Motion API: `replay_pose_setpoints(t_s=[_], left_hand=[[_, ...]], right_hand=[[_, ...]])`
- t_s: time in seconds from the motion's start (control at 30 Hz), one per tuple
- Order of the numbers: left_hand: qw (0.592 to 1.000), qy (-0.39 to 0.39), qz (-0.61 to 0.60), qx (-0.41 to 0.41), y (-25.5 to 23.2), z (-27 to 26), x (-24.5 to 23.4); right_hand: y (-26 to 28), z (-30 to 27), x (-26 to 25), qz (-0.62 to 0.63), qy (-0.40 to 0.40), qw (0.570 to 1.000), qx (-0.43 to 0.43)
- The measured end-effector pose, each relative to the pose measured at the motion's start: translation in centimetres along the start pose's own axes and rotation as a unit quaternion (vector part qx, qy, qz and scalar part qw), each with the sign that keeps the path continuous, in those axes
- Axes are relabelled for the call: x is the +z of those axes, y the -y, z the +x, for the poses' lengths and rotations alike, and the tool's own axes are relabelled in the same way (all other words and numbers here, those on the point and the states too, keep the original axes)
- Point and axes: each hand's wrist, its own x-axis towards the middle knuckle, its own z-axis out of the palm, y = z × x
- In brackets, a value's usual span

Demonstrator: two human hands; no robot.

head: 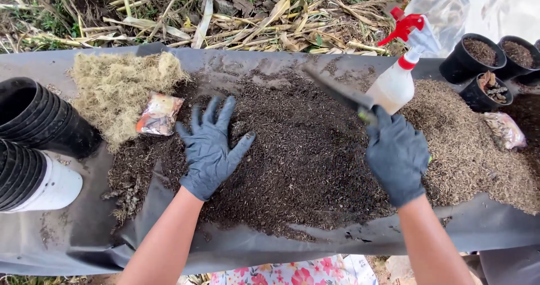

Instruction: Mixing and preparing potting soil on a work table using a hand trowel and gloved hands.

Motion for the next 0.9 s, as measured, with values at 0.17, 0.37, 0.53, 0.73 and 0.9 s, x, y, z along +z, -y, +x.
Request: replay_pose_setpoints(t_s=[0.17,0.37,0.53,0.73,0.9], left_hand=[[0.998,0.023,0.028,-0.058,1.4,0.3,-0.1],[0.992,0.070,-0.046,-0.096,1.7,0.3,0.9],[0.992,0.069,-0.063,-0.091,1.9,0.5,1.0],[0.991,0.063,-0.053,-0.101,1.7,0.4,0.6],[0.992,0.058,-0.057,-0.097,1.5,0.3,0.2]], right_hand=[[-0.2,1.1,3.8,0.023,-0.073,0.995,0.064],[0.8,-0.5,3.8,0.155,-0.019,0.987,0.044],[1.2,-0.1,3.4,0.085,-0.017,0.993,0.084],[2.6,5.0,0.5,0.125,0.040,0.991,0.007],[3.8,10.2,9.7,0.172,0.112,0.979,-0.010]])
